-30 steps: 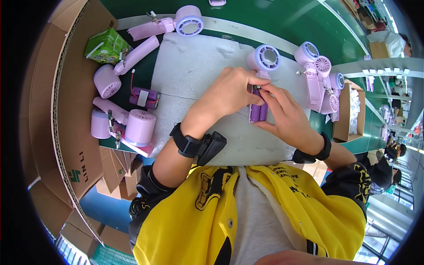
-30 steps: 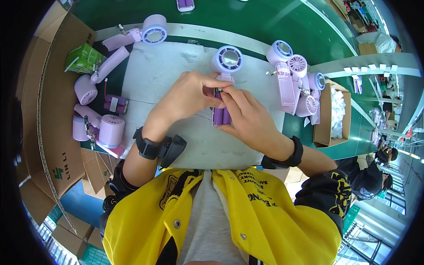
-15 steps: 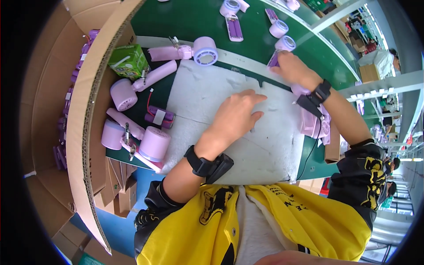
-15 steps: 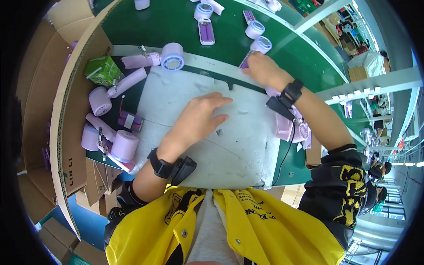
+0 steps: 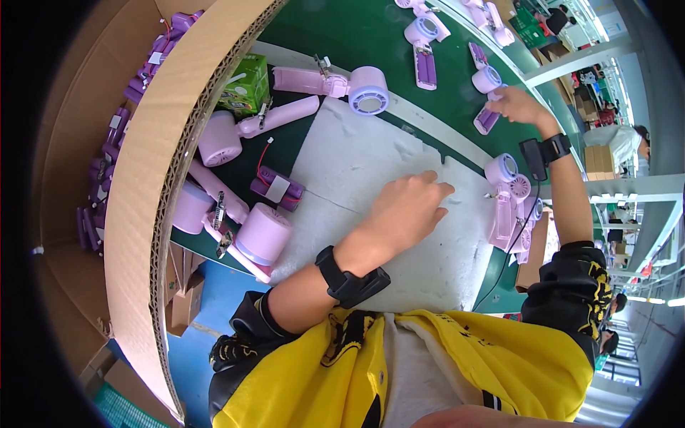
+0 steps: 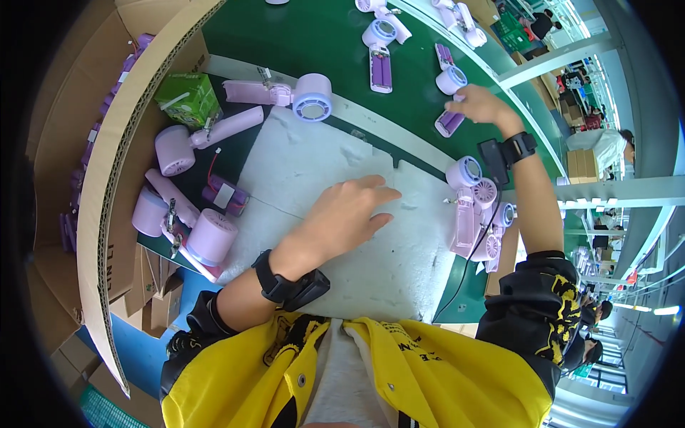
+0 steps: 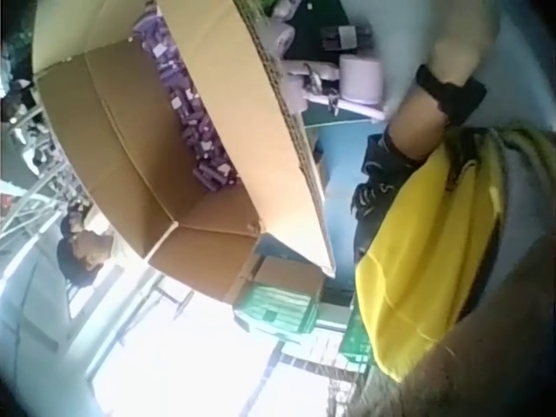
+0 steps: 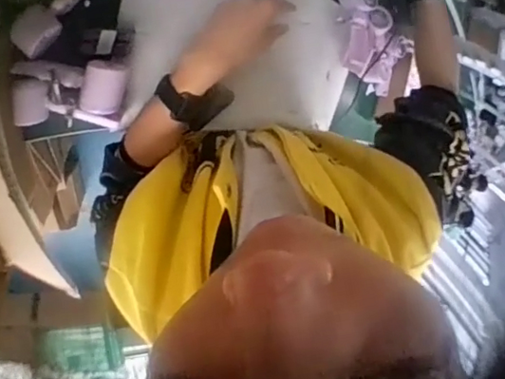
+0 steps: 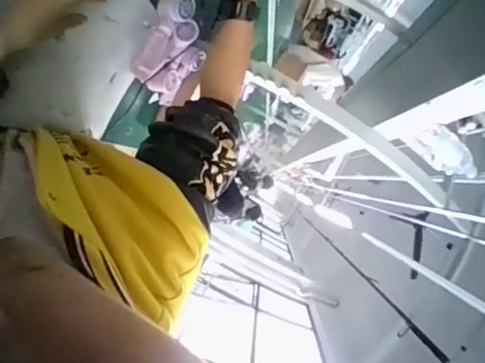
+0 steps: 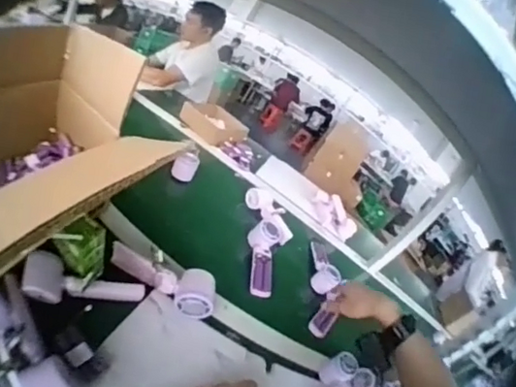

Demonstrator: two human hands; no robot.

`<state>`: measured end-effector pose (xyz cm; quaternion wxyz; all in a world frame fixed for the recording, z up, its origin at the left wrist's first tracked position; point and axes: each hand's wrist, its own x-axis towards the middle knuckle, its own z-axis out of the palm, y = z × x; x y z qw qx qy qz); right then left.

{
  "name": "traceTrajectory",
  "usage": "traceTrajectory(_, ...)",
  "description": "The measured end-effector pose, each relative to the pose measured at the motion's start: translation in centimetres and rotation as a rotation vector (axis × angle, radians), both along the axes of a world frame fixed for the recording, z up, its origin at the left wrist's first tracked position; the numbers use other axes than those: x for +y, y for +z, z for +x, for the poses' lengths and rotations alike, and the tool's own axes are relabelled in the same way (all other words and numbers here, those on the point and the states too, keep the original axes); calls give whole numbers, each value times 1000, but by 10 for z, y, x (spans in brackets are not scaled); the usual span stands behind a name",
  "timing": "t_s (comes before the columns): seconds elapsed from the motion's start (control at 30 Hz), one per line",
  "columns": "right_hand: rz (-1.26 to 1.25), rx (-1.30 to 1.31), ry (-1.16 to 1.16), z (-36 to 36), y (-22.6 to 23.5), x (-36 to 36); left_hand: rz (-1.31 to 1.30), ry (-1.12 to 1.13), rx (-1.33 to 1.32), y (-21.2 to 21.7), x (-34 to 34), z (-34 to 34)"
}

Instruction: The person assembles handheld fans by connecting batteries to circuit boards and fitting them into the fan housings. They repeatedly reach into a box to retrieve batteries, place them into the housings, and connect the wiring before setting each fan aside.

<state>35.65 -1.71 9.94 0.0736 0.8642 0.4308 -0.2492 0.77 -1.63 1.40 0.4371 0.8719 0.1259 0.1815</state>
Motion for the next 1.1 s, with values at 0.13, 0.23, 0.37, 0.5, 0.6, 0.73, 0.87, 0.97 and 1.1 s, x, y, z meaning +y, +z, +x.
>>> traceTrajectory(0.13, 201, -327, 375, 30, -1, 56, 28, 14, -24, -1, -2, 1)
traceTrajectory(0.23, 655, -503, 673, 62, -57, 103, -8, 3, 17, -8, 1, 1)
traceTrajectory(0.37, 625, -280, 249, 67, -96, 146, -15, -11, 31, -15, -4, 3)
traceTrajectory(0.5, 566, -276, 57, 81, -84, 151, -29, -15, 22, -6, -7, 4)
traceTrajectory(0.6, 714, -230, 131, 61, -53, 163, -17, 4, 35, -5, -5, 3)
traceTrajectory(0.73, 900, -310, 362, -6, -29, 170, -27, -5, 34, -7, -4, 3)
traceTrajectory(0.87, 746, -250, 658, -84, 4, 107, -31, 63, -23, -12, -2, 10)
traceTrajectory(0.97, 720, -194, 755, -127, 7, 41, -85, 174, -84, -8, -6, 9)
traceTrajectory(1.1, 582, -202, 853, -173, 12, -51, -131, 366, -163, 3, -2, 10)
